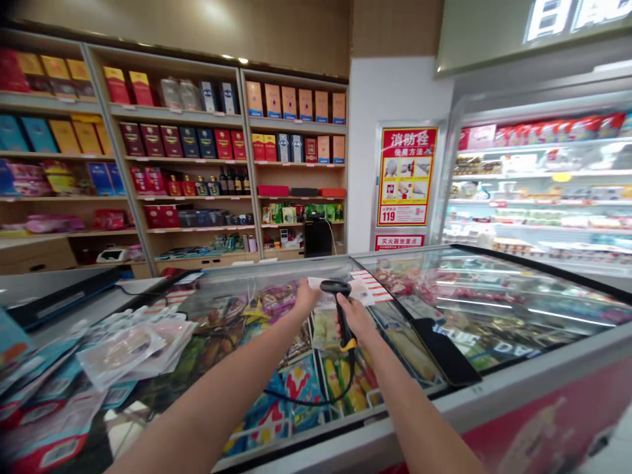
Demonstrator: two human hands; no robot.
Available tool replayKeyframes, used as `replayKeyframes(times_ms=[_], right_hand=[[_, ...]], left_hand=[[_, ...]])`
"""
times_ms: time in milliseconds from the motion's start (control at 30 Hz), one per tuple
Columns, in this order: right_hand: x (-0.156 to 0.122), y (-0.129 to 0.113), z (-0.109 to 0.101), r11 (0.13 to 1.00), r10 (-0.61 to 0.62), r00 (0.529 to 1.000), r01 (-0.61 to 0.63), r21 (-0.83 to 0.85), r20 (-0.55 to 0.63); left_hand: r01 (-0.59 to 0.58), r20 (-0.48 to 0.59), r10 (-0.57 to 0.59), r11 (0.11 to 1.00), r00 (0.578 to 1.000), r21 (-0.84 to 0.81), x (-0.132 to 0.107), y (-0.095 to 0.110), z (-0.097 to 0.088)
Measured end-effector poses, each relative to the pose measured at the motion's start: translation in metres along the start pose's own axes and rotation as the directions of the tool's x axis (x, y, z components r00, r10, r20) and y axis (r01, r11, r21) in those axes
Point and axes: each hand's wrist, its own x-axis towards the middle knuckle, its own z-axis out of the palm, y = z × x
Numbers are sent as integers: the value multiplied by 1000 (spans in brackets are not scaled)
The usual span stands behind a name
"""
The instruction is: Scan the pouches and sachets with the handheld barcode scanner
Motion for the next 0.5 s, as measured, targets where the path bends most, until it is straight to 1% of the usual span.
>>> replayKeyframes(times_ms=[100, 167, 233, 367, 500], right_hand=[[3, 1, -18, 999, 2, 1000, -1, 37, -29], [4, 2, -26, 999, -5, 1000, 7, 52, -31], [4, 2, -29, 998, -15, 999, 17, 60, -31], [3, 1, -28, 998, -9, 999, 12, 66, -37], [3, 3, -24, 999, -16, 1000, 16, 49, -11]], left_hand=[[-16, 34, 9, 978, 999, 207, 1, 8, 20], [-26, 50, 11, 950, 999, 311, 1, 8, 27], [-45, 25, 39, 923, 999, 383, 0, 5, 31], [-47, -69, 90, 881, 993, 470, -4, 0, 36], [-41, -98, 96, 889, 991, 456, -10, -2, 33]])
